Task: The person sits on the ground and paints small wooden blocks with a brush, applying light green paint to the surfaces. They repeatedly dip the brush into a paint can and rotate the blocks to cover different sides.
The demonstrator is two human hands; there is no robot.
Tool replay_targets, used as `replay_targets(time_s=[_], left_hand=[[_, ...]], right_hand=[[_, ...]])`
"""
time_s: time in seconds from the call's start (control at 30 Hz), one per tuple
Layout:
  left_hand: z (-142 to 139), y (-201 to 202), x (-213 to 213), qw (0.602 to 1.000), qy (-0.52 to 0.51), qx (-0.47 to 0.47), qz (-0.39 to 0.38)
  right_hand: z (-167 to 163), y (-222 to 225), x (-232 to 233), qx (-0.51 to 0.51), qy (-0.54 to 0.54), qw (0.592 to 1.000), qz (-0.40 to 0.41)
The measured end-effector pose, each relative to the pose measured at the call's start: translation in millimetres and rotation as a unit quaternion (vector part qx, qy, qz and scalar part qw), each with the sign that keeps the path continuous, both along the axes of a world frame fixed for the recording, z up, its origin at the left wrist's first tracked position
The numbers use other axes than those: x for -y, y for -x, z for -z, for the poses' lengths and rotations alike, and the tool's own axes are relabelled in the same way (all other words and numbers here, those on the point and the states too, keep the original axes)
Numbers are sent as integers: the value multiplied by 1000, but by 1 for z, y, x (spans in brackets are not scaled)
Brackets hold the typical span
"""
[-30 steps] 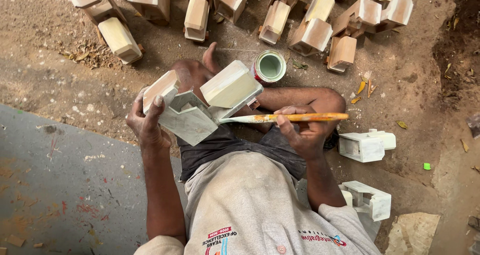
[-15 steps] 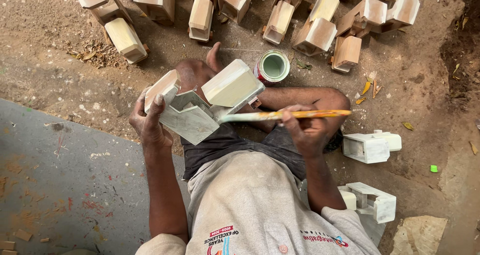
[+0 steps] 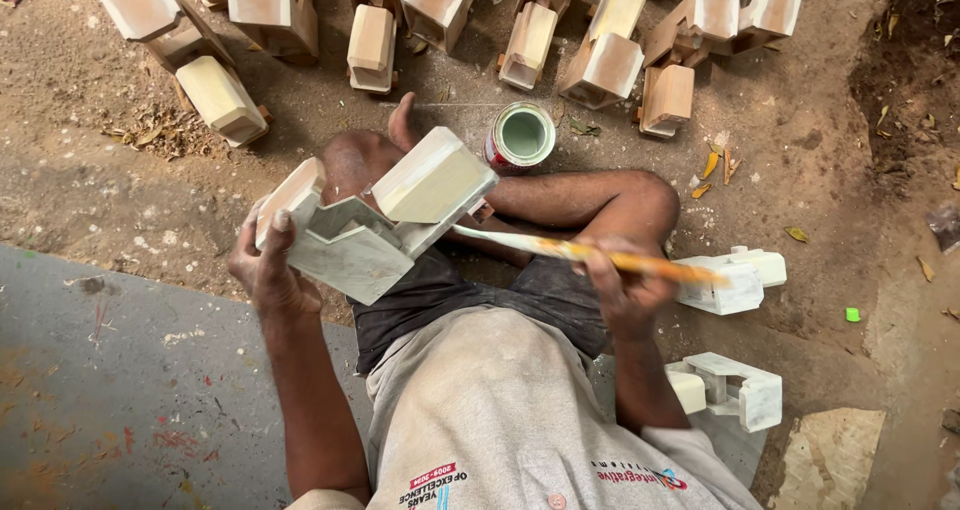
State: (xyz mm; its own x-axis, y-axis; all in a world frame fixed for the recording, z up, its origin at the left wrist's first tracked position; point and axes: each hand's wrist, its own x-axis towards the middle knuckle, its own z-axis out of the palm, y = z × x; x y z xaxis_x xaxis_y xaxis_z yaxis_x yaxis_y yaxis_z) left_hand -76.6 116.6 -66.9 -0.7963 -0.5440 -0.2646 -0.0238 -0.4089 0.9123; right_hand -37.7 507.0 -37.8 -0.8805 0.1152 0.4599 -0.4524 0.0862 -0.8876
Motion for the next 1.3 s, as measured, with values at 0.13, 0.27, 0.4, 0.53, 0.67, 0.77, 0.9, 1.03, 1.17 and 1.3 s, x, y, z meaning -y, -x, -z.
replay_targets(time_s=[0.13,0.27,0.4,0.53,0.67,0.77,0.9,1.03,1.17,1.3], left_hand=[[-2,0,2,999,-26,-29,3],[-3,1,0,999,-31,-36,10],[-5,0,-2,999,-25,-27,1],[-4,0,-1,999,-25,-42,9],[-1,1,-2,999,-16,-37,11],[-2,1,-3,999,-14,-31,8],[-6,0,-3,999,-15,-41,14],[-8,0,-5,999,-22,-47,12],[-11,-1,-5,999,-6,-46,5],[-16,-2,-5,998,17,-61,14]], right_hand=[[0,-21,-18,-41,-5,998,55],[-1,-20,-11,-133,-111,984,41],[-20,-20,-1,-133,-208,969,32],[-38,-21,0,-116,-235,965,27],[-41,-17,3,-132,-219,967,12],[-41,-16,3,-138,-217,966,-6],[-43,-19,-2,-131,-236,963,-9],[-36,-20,-6,-121,-251,960,25],[-24,-19,-12,-146,-184,972,26],[-27,-19,-20,-102,-156,981,58]])
